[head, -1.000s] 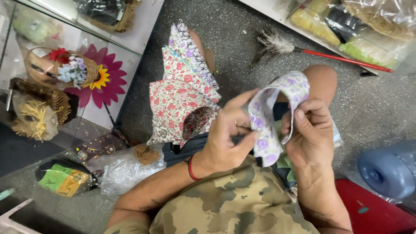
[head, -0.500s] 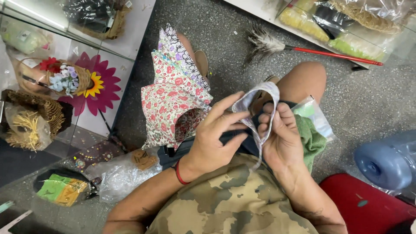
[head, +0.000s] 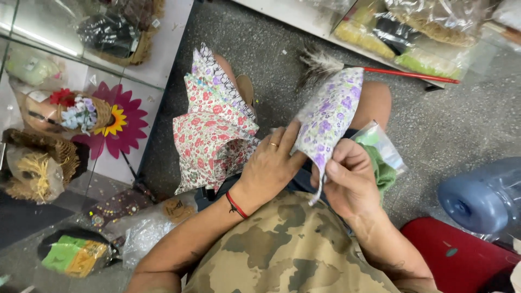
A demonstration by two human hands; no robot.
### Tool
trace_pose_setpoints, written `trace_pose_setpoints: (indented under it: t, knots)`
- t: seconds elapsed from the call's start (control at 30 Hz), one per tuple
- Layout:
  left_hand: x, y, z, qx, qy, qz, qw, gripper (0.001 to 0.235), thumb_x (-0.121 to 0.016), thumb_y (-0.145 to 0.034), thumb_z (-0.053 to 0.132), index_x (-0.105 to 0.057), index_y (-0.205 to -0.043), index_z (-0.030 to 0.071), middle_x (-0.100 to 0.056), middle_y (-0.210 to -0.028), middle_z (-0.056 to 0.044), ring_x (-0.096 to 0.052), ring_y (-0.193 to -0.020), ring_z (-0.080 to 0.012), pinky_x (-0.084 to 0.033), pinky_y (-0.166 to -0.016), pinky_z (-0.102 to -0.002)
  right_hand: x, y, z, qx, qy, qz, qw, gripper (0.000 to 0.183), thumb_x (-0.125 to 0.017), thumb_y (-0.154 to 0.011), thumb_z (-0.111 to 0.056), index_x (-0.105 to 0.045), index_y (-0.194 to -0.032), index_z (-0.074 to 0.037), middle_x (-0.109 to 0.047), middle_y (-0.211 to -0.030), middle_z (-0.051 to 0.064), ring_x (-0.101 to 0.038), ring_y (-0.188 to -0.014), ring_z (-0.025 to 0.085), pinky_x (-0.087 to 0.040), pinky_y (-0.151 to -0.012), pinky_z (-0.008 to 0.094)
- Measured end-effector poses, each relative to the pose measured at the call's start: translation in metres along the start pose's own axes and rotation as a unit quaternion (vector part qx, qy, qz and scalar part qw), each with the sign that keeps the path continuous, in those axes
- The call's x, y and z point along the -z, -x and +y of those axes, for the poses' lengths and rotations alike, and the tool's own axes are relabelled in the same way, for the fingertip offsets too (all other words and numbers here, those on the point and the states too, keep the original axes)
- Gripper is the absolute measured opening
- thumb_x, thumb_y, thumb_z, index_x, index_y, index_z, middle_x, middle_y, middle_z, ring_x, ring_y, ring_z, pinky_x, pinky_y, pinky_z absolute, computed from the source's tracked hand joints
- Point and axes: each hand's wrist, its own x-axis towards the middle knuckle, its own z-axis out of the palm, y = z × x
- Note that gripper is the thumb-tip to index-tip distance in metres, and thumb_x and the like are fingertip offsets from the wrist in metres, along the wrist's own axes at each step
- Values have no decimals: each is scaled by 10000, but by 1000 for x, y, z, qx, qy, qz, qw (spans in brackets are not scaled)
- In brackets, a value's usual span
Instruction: The person sits on the floor and folds several small floral-patterned fabric pieces by hand. They repeatedly turn the pieces inside out, align edges, and fold them into compact shapes, handling them one at a time.
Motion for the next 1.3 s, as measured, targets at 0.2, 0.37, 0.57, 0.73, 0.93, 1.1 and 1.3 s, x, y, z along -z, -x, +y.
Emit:
trace_pose_setpoints:
  t: [0.2,0.37,0.57,0.73,0.93,1.1,1.3]
  knots:
    - [-29,0,-13,-72,15,64,995,37,-576,-902,-12,-602,-876,-19,-577,-1175,-285,-609,-941,-406,-568,-730,-436,-7,5,-40,2,-94,-101,990,248,-762,-766,47,-557,-906,38,-592,-615,275,-678,-468,405,-557,-364,446]
    - [1,-27,-6,-144,51,69,986,71,-572,-921,-27,-590,-855,-7,-618,-1069,-246,-654,-936,-389,-582,-772,-423,-4,2,-68,44,-130,-143,980,300,-738,-825,-12,-607,-1040,152,-618,-657,326,-670,-472,381,-565,-422,488]
    - [5,-33,3,-149,103,88,979,123,-565,-1005,90,-661,-932,63,-603,-966,-197,-677,-919,-374,-587,-805,-453,0,-7,-73,69,-73,-93,991,409,-731,-855,-133,-633,-1127,157,-689,-715,321,-719,-558,375,-642,-556,482]
    - [42,-58,15,-54,254,100,961,441,-593,-998,391,-598,-757,22,-581,-1237,-308,-588,-1231,-492,-492,-1021,-556,27,-24,-73,76,-29,-14,997,380,-705,-894,-139,-637,-1114,163,-742,-875,309,-775,-708,386,-667,-560,440]
    - [48,-57,17,-5,236,89,968,182,-635,-989,198,-701,-868,80,-558,-1377,-194,-448,-1330,-364,-320,-1184,-633,-3,-23,-82,87,33,37,995,216,-758,-877,41,-760,-1083,-23,-791,-965,116,-771,-830,180,-653,-704,268]
    - [55,-66,23,32,378,63,923,20,-689,-941,110,-681,-951,95,-697,-832,-50,-682,-935,-270,-247,-1189,-595,-29,-31,-82,222,168,74,958,378,-793,-863,-11,-642,-1208,12,-756,-997,96,-751,-801,133,-651,-630,231]
    - [31,-57,14,102,363,69,924,285,-710,-953,284,-635,-758,90,-644,-662,-65,-651,-767,-262,-348,-1092,-560,-20,-33,-57,214,138,123,959,353,-827,-811,36,-620,-1096,33,-730,-838,102,-756,-713,161,-660,-634,277]
